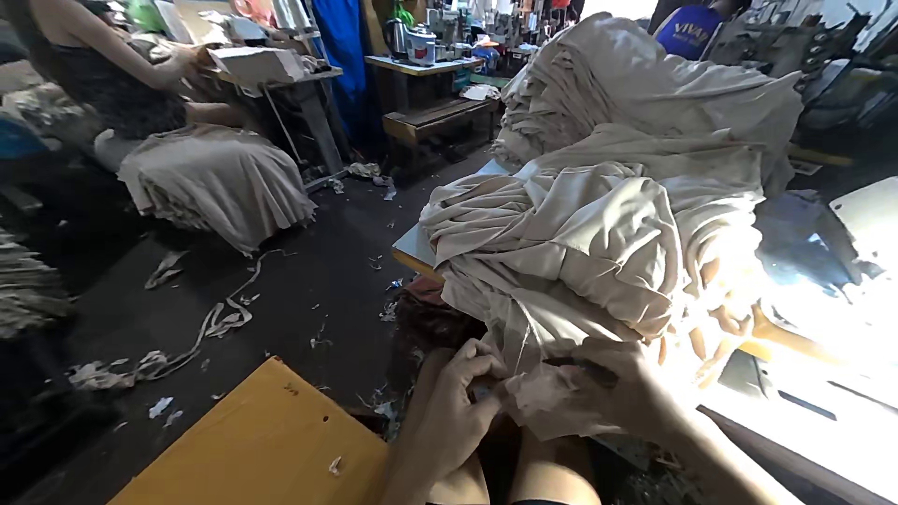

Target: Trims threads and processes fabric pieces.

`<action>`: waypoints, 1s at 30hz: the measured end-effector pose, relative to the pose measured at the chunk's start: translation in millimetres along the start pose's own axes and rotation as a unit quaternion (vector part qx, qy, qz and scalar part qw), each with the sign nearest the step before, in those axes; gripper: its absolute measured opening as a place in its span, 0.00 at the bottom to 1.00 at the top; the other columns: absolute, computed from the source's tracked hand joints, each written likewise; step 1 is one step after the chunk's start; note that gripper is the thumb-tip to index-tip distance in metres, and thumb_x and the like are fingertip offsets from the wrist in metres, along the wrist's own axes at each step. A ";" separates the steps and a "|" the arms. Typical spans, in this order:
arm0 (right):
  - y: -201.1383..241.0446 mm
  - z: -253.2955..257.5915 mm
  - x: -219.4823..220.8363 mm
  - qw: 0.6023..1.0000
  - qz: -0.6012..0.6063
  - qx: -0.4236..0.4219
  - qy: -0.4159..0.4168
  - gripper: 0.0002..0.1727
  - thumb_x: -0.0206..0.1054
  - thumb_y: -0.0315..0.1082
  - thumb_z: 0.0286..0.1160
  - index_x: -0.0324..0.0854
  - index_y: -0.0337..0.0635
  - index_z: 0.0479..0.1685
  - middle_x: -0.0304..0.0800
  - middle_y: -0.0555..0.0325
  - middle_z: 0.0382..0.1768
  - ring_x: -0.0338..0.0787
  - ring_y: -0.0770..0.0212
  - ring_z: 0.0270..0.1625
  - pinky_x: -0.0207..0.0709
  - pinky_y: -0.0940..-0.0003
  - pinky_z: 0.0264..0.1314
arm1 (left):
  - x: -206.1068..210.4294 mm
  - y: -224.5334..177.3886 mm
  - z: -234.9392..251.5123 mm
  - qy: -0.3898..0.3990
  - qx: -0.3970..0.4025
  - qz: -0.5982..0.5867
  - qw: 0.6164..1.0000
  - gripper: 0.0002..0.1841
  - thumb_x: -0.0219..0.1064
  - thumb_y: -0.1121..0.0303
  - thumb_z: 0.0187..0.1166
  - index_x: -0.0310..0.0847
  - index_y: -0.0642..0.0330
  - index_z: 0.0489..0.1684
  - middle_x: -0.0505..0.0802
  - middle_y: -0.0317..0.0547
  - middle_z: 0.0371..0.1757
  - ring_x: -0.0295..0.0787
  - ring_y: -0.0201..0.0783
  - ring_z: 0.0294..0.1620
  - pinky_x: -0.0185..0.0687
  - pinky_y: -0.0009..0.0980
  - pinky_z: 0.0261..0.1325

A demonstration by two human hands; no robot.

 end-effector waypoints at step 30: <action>-11.4 -10.6 -35.7 0.989 0.094 0.093 0.069 0.20 0.79 0.55 0.61 0.87 0.50 0.42 0.88 0.69 0.33 0.85 0.77 0.35 0.82 0.76 0.38 | 21.2 -0.4 -25.2 -0.063 0.062 0.264 0.961 0.24 0.81 0.54 0.65 0.87 0.62 0.51 0.89 0.57 0.55 0.90 0.44 0.51 0.90 0.36 0.50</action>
Point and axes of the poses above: each hand's wrist, its own z-axis towards the middle knuckle, its own x-axis out of the palm, y = z × x, the point moved 6 cm from there along z, towards the middle knuckle
